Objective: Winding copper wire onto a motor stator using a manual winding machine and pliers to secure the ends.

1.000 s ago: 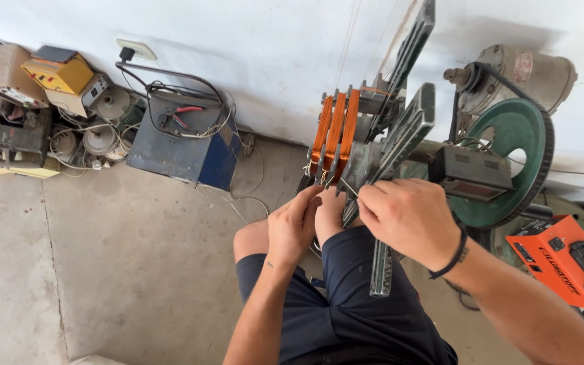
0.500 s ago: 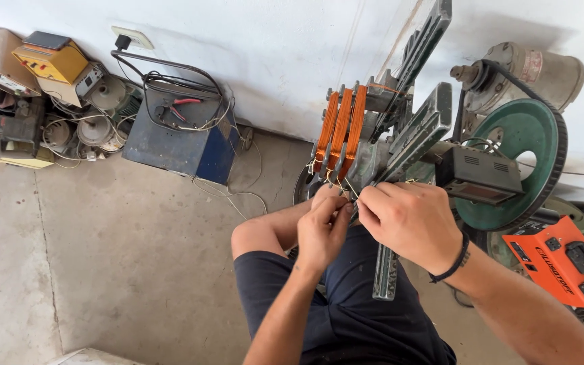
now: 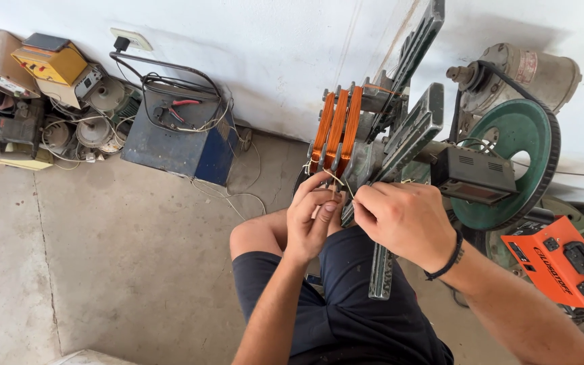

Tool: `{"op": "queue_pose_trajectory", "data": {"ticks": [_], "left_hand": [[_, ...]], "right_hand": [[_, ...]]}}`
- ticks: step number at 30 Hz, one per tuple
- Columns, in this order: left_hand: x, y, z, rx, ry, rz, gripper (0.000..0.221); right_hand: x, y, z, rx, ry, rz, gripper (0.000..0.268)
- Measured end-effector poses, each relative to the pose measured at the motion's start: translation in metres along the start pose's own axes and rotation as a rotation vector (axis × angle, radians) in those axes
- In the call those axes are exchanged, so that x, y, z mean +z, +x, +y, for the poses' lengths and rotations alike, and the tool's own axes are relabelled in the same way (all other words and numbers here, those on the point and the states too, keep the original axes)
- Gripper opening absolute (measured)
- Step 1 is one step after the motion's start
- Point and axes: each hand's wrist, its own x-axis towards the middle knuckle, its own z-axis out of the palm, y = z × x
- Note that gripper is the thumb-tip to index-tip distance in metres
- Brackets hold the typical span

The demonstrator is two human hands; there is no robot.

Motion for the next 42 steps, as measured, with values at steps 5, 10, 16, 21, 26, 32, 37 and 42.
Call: {"op": "queue_pose_trajectory", "data": {"ticks": [5, 10, 16, 21, 26, 32, 37, 42], "left_hand": [[0.005, -0.009, -0.012, 0.037, -0.091, 0.004, 0.013], [0.009, -0.018, -0.009, -0.021, -0.004, 0.098, 0.012], [0.004, -0.023, -0.006, -0.108, 0.155, 0.138, 0.024], [-0.013, 0.002, 0.015, 0.096, 0.269, -0.064, 0.022], [-0.012, 0.026, 0.013, 0.156, 0.042, -0.267, 0.018], [-0.031, 0.020, 0.001, 0.080, 0.122, -0.155, 0.003], [-0.040, -0.007, -0.020, -0.140, 0.295, 0.051, 0.025], [-0.019, -0.009, -0.016, -0.095, 0.585, -0.042, 0.023]], "right_hand": [[0.001, 0.002, 0.001, 0.016, 0.023, 0.007, 0.037], [0.001, 0.000, 0.000, 0.010, 0.001, -0.006, 0.036], [0.000, 0.000, 0.001, 0.013, -0.044, -0.219, 0.029], [0.007, -0.001, 0.002, -0.020, -0.069, -0.341, 0.026], [0.008, -0.003, 0.004, 0.023, -0.025, -0.291, 0.026], [0.005, -0.002, 0.002, 0.077, -0.023, -0.249, 0.029], [0.009, 0.000, -0.002, 0.105, 0.024, -0.215, 0.029], [0.002, 0.005, -0.008, 0.138, 0.044, -0.216, 0.029]]}}
